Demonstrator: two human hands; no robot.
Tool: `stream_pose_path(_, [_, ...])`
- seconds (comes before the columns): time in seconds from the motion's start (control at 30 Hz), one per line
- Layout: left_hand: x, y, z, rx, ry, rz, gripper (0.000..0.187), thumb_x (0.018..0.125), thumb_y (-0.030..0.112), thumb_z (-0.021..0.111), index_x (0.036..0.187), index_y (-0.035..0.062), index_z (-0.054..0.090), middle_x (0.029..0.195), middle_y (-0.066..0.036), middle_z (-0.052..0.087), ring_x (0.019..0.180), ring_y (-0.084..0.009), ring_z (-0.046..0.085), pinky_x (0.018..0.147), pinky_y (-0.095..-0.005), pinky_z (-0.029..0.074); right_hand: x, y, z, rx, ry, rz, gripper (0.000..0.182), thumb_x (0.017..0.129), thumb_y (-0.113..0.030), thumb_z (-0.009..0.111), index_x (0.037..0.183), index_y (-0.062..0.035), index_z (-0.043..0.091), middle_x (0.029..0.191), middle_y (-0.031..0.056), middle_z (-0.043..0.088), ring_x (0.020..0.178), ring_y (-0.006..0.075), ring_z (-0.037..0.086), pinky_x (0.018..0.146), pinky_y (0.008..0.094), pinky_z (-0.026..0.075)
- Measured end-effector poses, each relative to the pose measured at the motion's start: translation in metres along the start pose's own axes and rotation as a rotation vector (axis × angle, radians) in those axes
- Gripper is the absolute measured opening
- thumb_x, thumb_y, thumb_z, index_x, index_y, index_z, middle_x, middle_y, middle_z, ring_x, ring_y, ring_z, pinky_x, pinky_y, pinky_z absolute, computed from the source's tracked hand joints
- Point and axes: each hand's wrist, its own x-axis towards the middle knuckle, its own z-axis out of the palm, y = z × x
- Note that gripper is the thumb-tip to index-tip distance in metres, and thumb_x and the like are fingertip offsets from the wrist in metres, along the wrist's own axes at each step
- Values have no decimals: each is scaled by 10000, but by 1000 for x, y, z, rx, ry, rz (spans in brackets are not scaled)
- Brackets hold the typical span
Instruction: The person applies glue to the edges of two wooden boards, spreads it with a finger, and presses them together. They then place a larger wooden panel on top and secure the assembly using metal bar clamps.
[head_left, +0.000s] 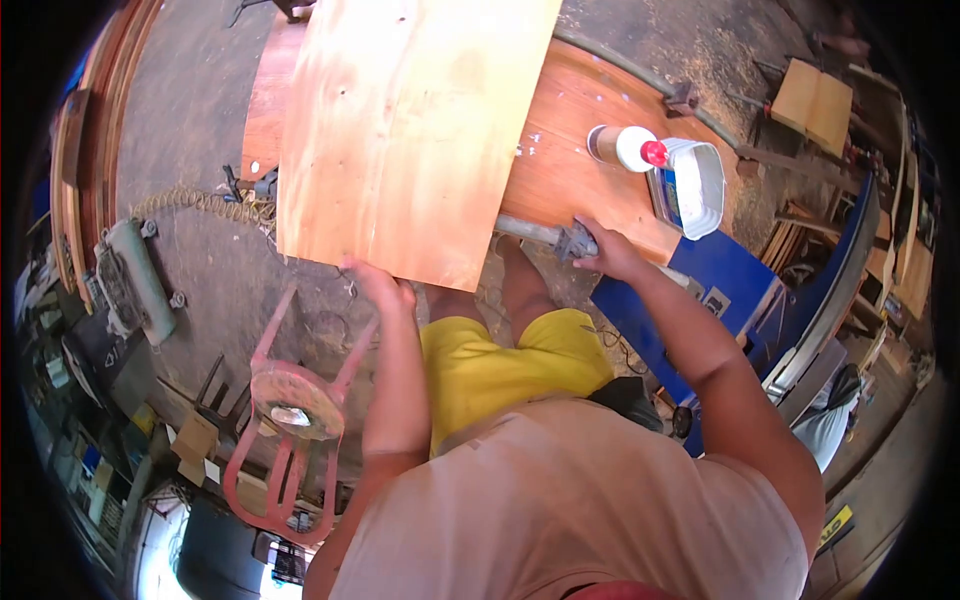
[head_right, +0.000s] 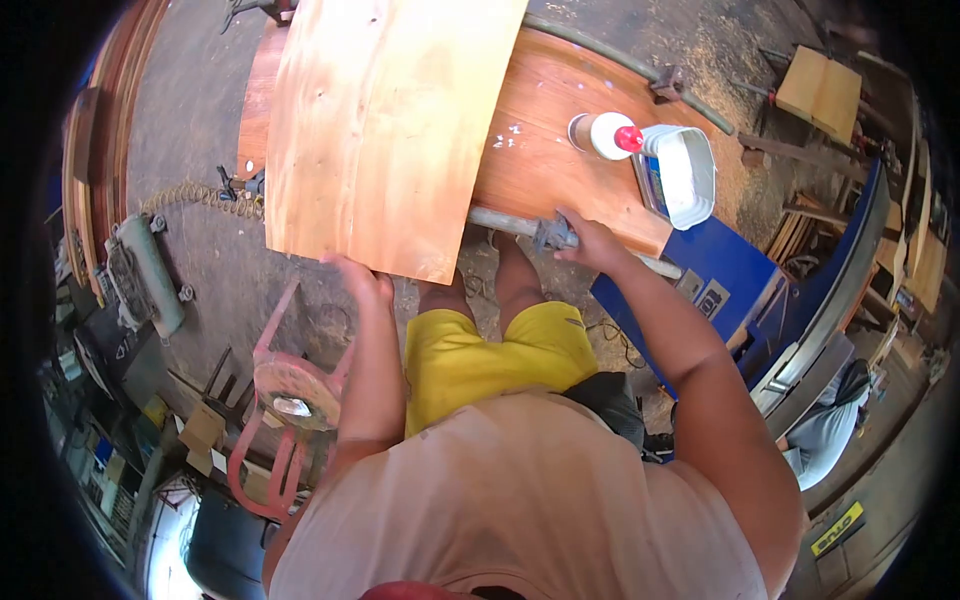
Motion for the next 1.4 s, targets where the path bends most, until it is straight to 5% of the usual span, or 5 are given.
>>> stream_pose_path(0.1, [0, -32, -47, -68, -177, 60, 697, 1005, 584, 299, 1381, 6, 397, 1317, -122, 520, 1116, -249, 569, 954, -380, 492, -15, 24, 0, -118, 28, 108, 772, 711, -224, 838, 1356, -65, 445, 1068, 200, 671, 991, 369, 655, 850, 402, 513])
stream_pose_path(0.23, [-51, -83, -99, 993, -527, 466, 238, 963, 256, 595, 1069, 45, 566, 936, -24, 571, 846, -138, 547, 746, -273, 470, -20, 33, -2, -225, -6, 212, 562, 738, -278, 798, 1196, -66, 549, 1022, 177, 685, 964, 358, 658, 831, 420, 515])
stream_pose_path(0.47, [-93, -167, -32, 1232, -1011, 796, 626, 780, 242, 762, 1319, 25, 529, 1342, -211, 521, 1263, -396, 462, 1081, -482, 357, -16, 39, 2, -327, -2, 211, 329, 759, -267, 757, 1017, -91, 656, 921, 164, 689, 881, 347, 664, 767, 419, 519])
stream_pose_path(1.0, [-97, -277, 42, 1057, -441, 855, 801, 742, 337, 738, 1464, 224, 413, 1479, -103, 368, 1475, -372, 86, 1128, -683, 38, -5, 48, -5, -88, -253, 159, 213, 860, -206, 707, 973, -27, 676, 762, 111, 672, 706, 181, 624, 707, 337, 507])
stream_pose_path(1.4, [-81, -294, 36, 825, -342, 1135, 400, 691, 277, 753, 1066, 139, 730, 1189, -90, 644, 1353, -417, 372, 1067, -723, 155, -6, 58, 1, -46, -192, 17, 253, 873, -210, 711, 990, 8, 657, 722, 67, 615, 673, 123, 529, 680, 327, 481])
